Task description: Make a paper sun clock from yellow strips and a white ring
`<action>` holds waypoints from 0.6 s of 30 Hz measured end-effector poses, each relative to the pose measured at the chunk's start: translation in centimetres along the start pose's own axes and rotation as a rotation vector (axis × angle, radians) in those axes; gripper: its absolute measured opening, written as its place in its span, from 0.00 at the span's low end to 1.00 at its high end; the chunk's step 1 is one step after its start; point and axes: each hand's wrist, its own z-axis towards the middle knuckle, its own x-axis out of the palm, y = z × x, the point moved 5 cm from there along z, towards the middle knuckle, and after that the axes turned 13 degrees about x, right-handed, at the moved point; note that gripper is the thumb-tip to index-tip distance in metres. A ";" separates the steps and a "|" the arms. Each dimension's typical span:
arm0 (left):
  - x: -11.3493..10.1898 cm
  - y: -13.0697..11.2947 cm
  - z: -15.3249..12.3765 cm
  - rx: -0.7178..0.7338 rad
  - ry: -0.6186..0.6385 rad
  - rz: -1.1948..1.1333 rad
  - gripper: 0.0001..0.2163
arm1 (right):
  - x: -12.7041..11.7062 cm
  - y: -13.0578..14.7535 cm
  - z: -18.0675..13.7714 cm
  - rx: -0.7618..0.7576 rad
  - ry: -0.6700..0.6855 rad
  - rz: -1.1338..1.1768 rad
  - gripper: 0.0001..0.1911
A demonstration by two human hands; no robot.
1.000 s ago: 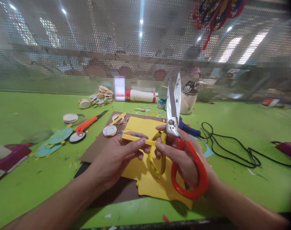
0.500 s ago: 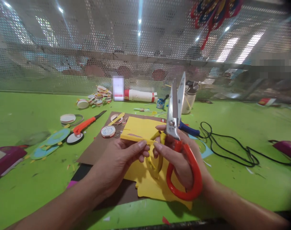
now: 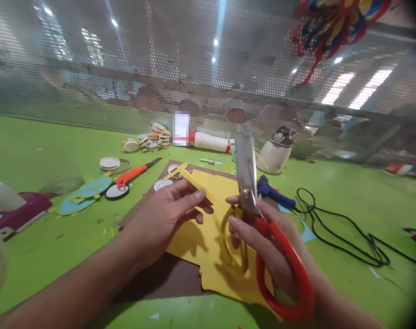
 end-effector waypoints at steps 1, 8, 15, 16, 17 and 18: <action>-0.5 -0.6 0.2 0.036 -0.012 0.010 0.07 | -0.2 0.2 0.0 -0.016 0.048 -0.074 0.16; -3.9 -3.9 1.2 0.178 -0.204 0.013 0.05 | -1.2 0.8 0.4 -0.231 0.110 -0.561 0.18; -5.4 -3.4 2.0 0.233 -0.191 -0.079 0.05 | -0.7 0.6 0.3 -0.271 0.153 -0.628 0.14; -5.4 -3.2 2.0 0.232 -0.175 -0.091 0.06 | -0.6 0.5 0.3 -0.266 0.161 -0.620 0.13; -5.4 -3.1 2.0 0.220 -0.166 -0.097 0.06 | -0.5 0.3 0.2 -0.264 0.168 -0.606 0.12; -5.3 -3.0 2.0 0.206 -0.161 -0.098 0.06 | -0.4 0.2 0.2 -0.267 0.152 -0.572 0.11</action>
